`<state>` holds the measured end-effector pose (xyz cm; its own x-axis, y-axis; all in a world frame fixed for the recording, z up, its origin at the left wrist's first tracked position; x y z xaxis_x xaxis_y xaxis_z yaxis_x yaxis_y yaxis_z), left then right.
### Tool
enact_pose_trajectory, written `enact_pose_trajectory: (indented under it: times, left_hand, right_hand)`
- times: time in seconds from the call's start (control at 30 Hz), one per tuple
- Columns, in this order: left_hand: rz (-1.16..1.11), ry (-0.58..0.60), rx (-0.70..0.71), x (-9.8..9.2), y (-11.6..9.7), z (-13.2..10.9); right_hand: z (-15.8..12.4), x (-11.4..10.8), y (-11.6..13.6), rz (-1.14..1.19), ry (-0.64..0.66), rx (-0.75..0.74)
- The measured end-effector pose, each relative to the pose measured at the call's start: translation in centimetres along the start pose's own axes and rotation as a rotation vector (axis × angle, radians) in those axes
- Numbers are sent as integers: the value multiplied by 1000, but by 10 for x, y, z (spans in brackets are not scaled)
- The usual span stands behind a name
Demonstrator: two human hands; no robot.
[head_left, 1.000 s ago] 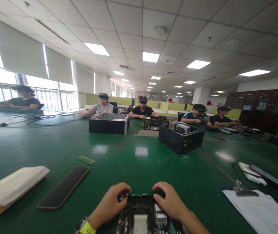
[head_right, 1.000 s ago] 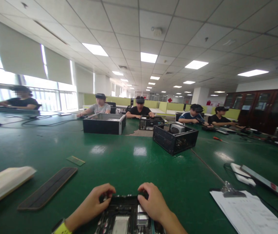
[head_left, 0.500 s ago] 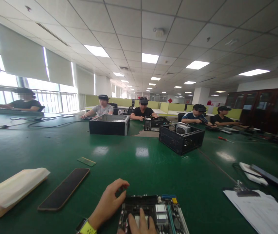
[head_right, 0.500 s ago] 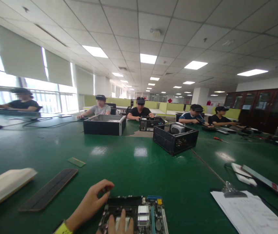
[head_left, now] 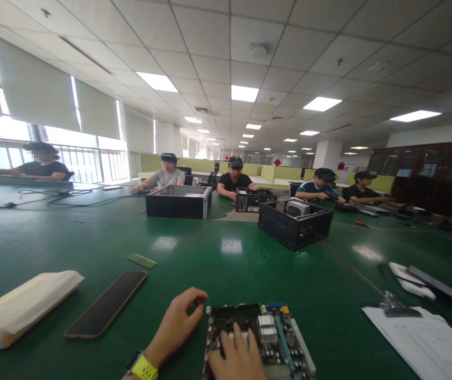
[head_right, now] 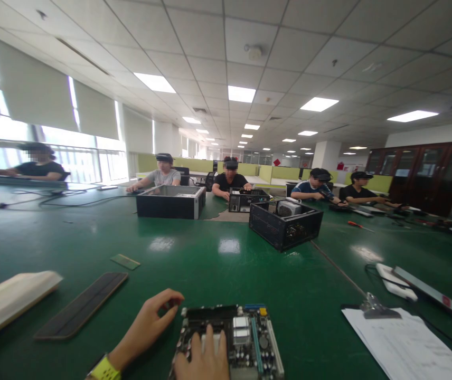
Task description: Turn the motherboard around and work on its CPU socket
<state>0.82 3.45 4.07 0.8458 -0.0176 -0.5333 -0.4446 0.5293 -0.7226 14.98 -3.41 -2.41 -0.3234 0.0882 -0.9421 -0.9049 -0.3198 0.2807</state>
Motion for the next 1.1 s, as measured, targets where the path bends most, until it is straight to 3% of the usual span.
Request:
enact_pose_trajectory:
  times: [0.1,0.23,0.33,0.43,0.57,0.8,0.87,0.97,1.03,1.1]
  left_hand:
    - [7,7,-16,-1,0,-1]
    - [8,28,-25,1,0,-1]
    - [7,38,-30,1,0,-2]
    - [4,49,-37,2,0,-2]
    - [5,49,-28,3,0,-2]
    - [-11,70,-22,8,-2,-1]
    - [-11,72,-18,8,-4,-1]
    - [2,84,20,11,-5,-2]
    - [18,132,53,16,-5,-4]
    - [43,200,59,22,-3,-7]
  right_hand:
    - [11,-39,-51,-89,-50,60]
    - [22,-85,-163,-244,-117,422]
    - [22,-97,-230,-327,-120,611]
    - [21,-98,-258,-335,-112,664]
    - [18,-105,-239,-333,-121,618]
    - [5,-110,-117,-156,-89,193]
    - [-2,-110,-80,-91,-2,37]
    - [-14,-111,-37,121,229,-206]
    - [-18,-112,-23,367,390,-305]
    - [-14,-112,-24,595,404,-305]
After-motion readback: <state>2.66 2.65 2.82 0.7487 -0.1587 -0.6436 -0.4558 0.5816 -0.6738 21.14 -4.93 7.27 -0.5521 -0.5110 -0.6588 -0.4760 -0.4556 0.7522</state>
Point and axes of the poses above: each hand's wrist, its own z-axis towards the middle knuckle, its own x-axis out of the palm, y = z × x, the point moved 5 cm from there along z, towards the middle knuckle, and after that the axes turned 8 degrees about -z, right-handed, at the moved point
